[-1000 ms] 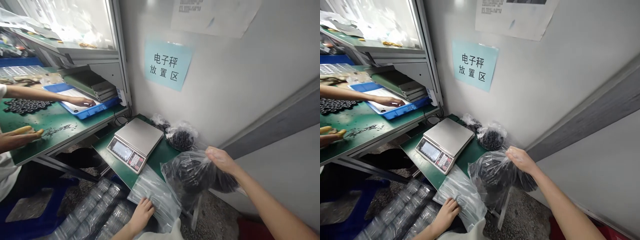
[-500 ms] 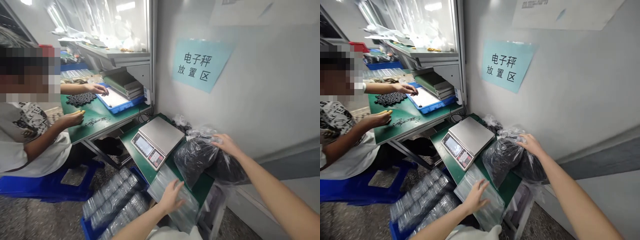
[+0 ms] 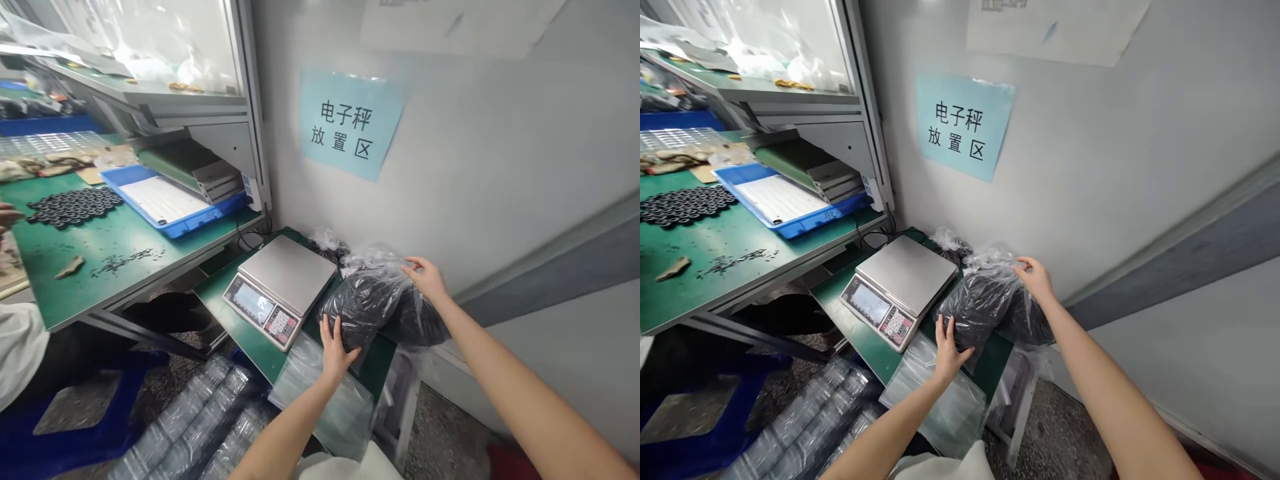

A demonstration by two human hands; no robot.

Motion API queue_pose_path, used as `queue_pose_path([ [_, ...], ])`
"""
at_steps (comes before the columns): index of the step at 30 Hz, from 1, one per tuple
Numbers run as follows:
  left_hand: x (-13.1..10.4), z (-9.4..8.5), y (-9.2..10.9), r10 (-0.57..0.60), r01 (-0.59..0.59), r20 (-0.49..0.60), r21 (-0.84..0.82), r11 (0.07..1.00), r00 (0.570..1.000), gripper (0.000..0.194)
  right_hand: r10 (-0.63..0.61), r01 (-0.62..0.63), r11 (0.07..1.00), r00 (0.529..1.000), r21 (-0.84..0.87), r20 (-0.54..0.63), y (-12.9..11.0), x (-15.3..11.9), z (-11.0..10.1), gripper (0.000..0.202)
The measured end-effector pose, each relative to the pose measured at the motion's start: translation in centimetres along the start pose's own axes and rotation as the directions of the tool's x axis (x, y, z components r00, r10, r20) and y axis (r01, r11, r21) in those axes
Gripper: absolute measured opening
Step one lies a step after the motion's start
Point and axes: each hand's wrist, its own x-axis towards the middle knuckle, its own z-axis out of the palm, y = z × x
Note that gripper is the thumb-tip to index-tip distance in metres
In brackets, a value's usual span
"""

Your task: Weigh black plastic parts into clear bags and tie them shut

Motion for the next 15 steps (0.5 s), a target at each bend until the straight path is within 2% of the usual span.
queue_pose_path([
  [5, 0.3, 2.0, 0.6, -0.059, 0.058, -0.04, -0.034, 0.998, 0.997, 0.077, 0.073, -0.071, 0.997, 0.995, 0.02, -0.065, 0.2, 2.2, 0.8, 0.034],
  [7, 0.8, 2.6, 1.0, -0.074, 0.073, -0.04, -0.044, 0.996, 0.996, 0.079, 0.088, -0.087, 0.996, 0.992, 0.022, -0.091, 0.2, 3.0, 0.9, 0.039],
  [9, 1.5, 2.5, 1.0, -0.072, 0.071, -0.023, -0.062, 0.996, 0.997, 0.085, 0.087, -0.087, 0.996, 0.992, 0.008, -0.096, 0.0, 3.4, 0.9, 0.048],
  [12, 2.0, 0.4, 0.0, -0.05, 0.052, 0.016, -0.121, 0.991, 0.999, 0.096, 0.047, -0.047, 0.998, 0.999, -0.043, 0.0, -0.6, 3.0, 1.1, 0.055],
  [14, 1.6, -2.1, -1.3, -0.072, 0.07, -0.007, -0.166, 0.984, 0.997, 0.09, 0.018, -0.007, 0.996, 0.992, -0.09, 0.121, -1.1, 2.5, 1.3, 0.055],
  [15, 1.2, -3.5, -2.1, -0.113, 0.102, -0.052, -0.185, 0.977, 0.992, 0.082, 0.011, 0.01, 0.993, 0.984, -0.116, 0.18, -1.4, 2.2, 1.5, 0.055],
])
